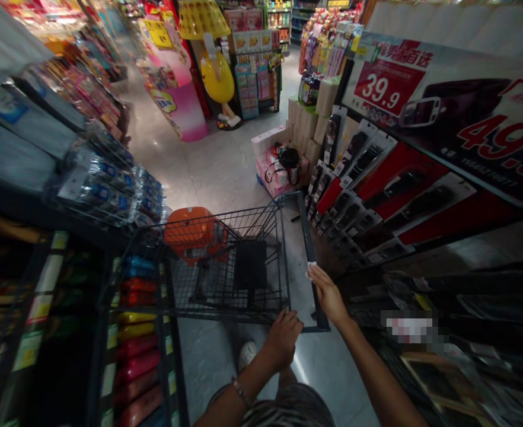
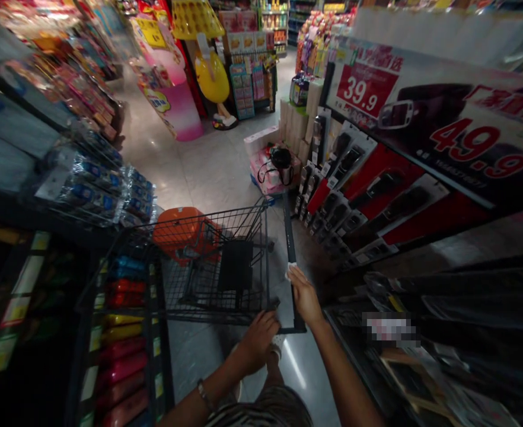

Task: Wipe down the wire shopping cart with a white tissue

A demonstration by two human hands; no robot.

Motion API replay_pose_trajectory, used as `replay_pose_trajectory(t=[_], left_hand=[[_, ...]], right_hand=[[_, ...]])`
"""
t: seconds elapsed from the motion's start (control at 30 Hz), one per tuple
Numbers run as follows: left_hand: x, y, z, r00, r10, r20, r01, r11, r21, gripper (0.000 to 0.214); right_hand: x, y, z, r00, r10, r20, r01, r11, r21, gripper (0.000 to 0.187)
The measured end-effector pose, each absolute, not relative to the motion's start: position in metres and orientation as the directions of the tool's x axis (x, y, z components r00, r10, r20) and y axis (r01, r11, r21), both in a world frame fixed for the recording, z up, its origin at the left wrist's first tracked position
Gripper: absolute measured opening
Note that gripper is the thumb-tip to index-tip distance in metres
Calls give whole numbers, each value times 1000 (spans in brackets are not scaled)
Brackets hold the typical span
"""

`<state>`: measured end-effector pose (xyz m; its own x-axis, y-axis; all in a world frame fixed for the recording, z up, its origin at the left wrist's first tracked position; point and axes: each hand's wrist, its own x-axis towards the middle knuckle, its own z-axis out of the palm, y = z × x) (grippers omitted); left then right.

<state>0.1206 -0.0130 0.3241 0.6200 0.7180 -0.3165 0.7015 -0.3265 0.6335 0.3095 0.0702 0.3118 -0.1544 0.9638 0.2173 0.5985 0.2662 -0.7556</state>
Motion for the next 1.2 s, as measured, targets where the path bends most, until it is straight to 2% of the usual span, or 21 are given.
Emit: replay_pose_trajectory(t=[0.27, 0.4, 0.6, 0.67, 0.8, 0.9, 1.03, 1.2], left_hand=[[128, -19, 335, 543, 749, -380, 765, -254, 592, 38], [131, -20, 337, 524, 760, -384, 777, -242, 581, 40], [132, -22, 336, 520, 768, -374, 780, -248, 575, 46], [132, -23, 337, 511, 775, -371, 781, -240, 576, 44], [130, -25, 341, 505, 783, -363, 774, -226, 591, 33], [128, -25, 342, 515, 778, -360, 761, -222, 610, 31], [128, -24, 341, 510, 779, -365, 758, -206, 619, 34], [134, -24, 339, 481, 789, -383, 771, -172, 613, 38]], right_hand=[[304, 197, 303, -220, 949, 226, 586, 314, -747, 35], [296, 219, 305, -215, 952, 218, 573, 304, -761, 35], [310, 146, 310, -237, 948, 212, 562, 312, -766, 38], [320, 101, 307, -183, 966, 184, 549, 255, -795, 40], [336, 13, 302, -83, 996, 31, 560, 72, -825, 43], [336, -28, 309, -77, 997, 20, 524, 58, -850, 40], [320, -22, 320, -113, 989, 98, 472, 140, -870, 38], [304, 59, 315, -92, 975, 200, 504, 219, -836, 37]])
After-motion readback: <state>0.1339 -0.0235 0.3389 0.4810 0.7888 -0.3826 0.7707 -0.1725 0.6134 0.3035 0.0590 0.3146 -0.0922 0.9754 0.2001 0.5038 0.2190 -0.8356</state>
